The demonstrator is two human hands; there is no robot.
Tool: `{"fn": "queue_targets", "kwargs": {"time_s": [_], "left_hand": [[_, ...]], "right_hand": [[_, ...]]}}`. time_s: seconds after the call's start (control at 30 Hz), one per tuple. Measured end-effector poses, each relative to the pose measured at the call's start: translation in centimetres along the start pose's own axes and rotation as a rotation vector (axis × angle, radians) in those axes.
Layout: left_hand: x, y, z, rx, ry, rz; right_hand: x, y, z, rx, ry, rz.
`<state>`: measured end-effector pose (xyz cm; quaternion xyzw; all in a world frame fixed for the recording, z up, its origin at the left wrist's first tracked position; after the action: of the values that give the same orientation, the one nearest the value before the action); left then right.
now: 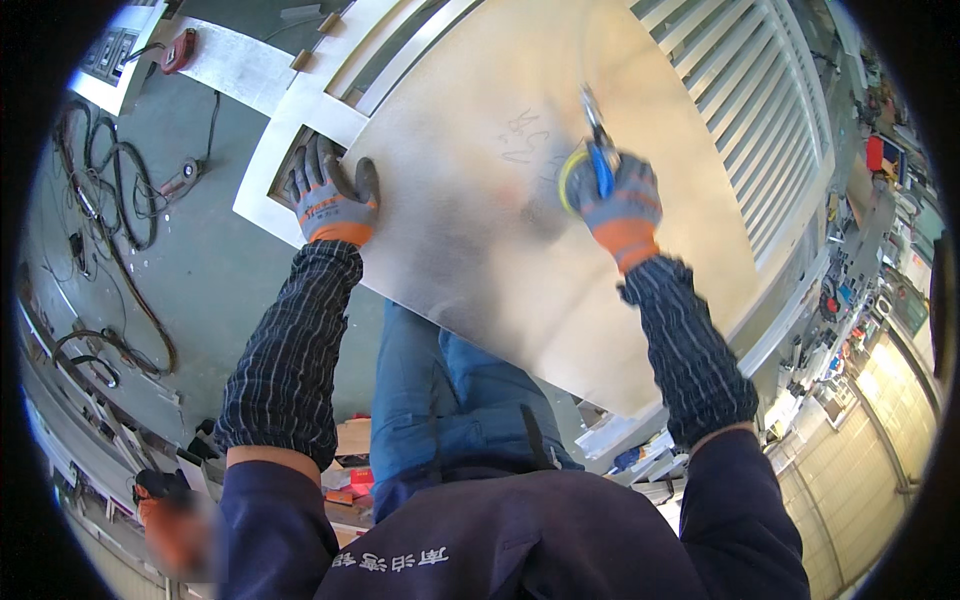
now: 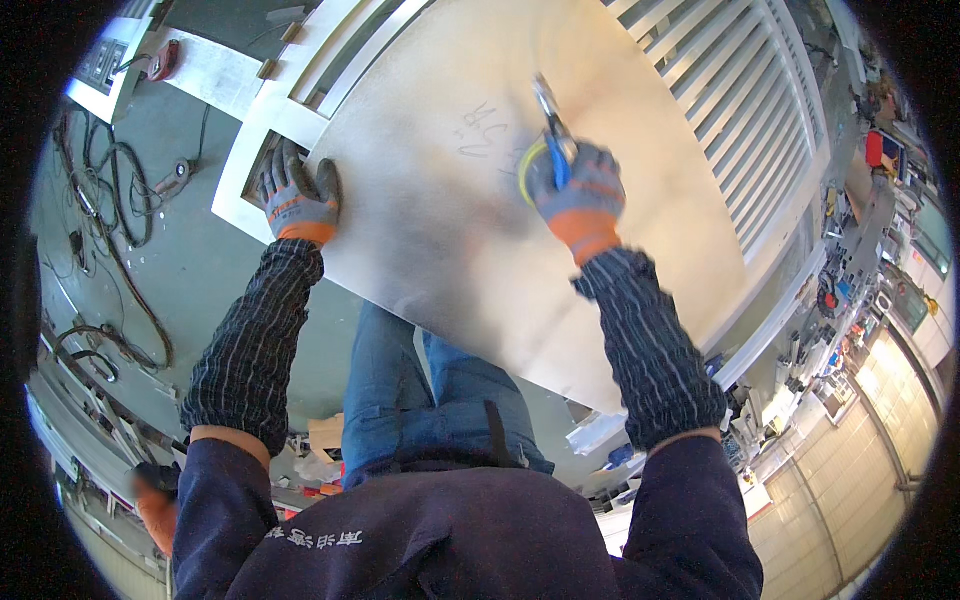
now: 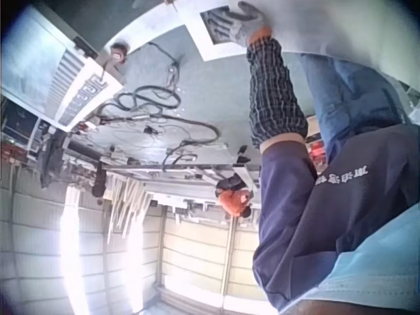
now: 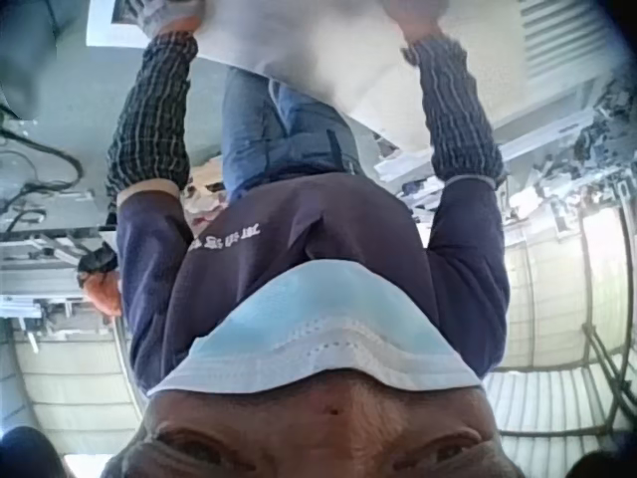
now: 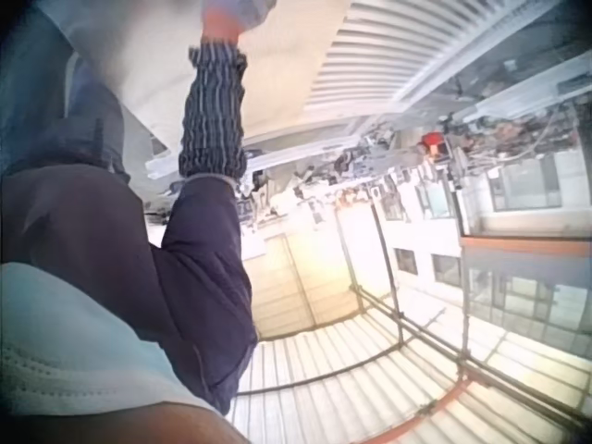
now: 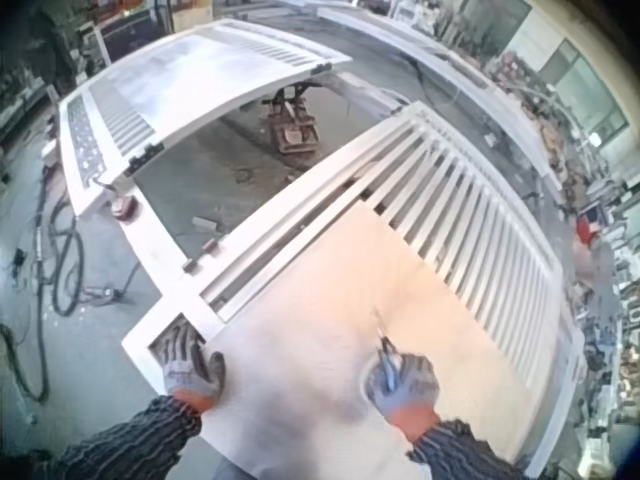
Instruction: The person uses a handheld orbital sander to smooth the surface of a large white metal panel with a decorative Greek key border. After sanding, the person measures the panel with a tape measure and then uses a rubber mallet to tap along the edges.
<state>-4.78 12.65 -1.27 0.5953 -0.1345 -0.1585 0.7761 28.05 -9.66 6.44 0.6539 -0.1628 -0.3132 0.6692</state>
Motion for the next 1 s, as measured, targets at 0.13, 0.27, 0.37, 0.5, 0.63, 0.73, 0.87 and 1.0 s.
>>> {"fn": "queue_targets", "kwargs": {"time_s": [0.13,0.27,0.37,0.5,0.63,0.73,0.87,1.0], "left_hand": [[-0.2,-0.2,-0.1,0.01,0.018,0.007],[-0.4,0.0,-0.5,0.025,0.015,0.006],[-0.4,0.0,0.1,0.003,-0.003,0.008],[-0.2,0.0,0.1,-0.038,0.042,0.014],[0.2,0.7,-0.1,-0.053,0.038,0.046],[-0.3,0.6,0.2,-0.02,0.014,0.036],[-0.2,0.8,0.2,-0.047,0.005,0.027],[-0.2,0.1,0.0,0.021,-0.027,0.047]], "right_hand": [[-4.2,0.2,-7.3,-0.018,-0.012,0.043],[-1.1,0.5,-3.9,-0.005,-0.017,0.028],[2.4,-0.1,1.0,-0.014,-0.057,-0.001],[-4.0,-0.9,-2.8,-0.041,0.055,-0.004],[-10.9,-1.2,-9.1,-0.068,0.096,0.016],[-12.2,-0.3,-9.2,-0.103,0.096,0.008],[-3.2,0.3,-1.8,0.009,-0.09,-0.011],[4.2,0.3,8.9,-0.013,-0.297,0.013]]}}
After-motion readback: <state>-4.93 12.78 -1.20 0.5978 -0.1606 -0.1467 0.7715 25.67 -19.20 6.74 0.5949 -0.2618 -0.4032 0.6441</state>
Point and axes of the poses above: each hand's wrist, its own z-axis away from the middle knuckle, its own y-axis out of the back of the hand, x = y × z, the point moved 3 cm from there along -z, towards the middle knuckle, and after that the axes turned 6 degrees about -z, right-handed, at the moved point
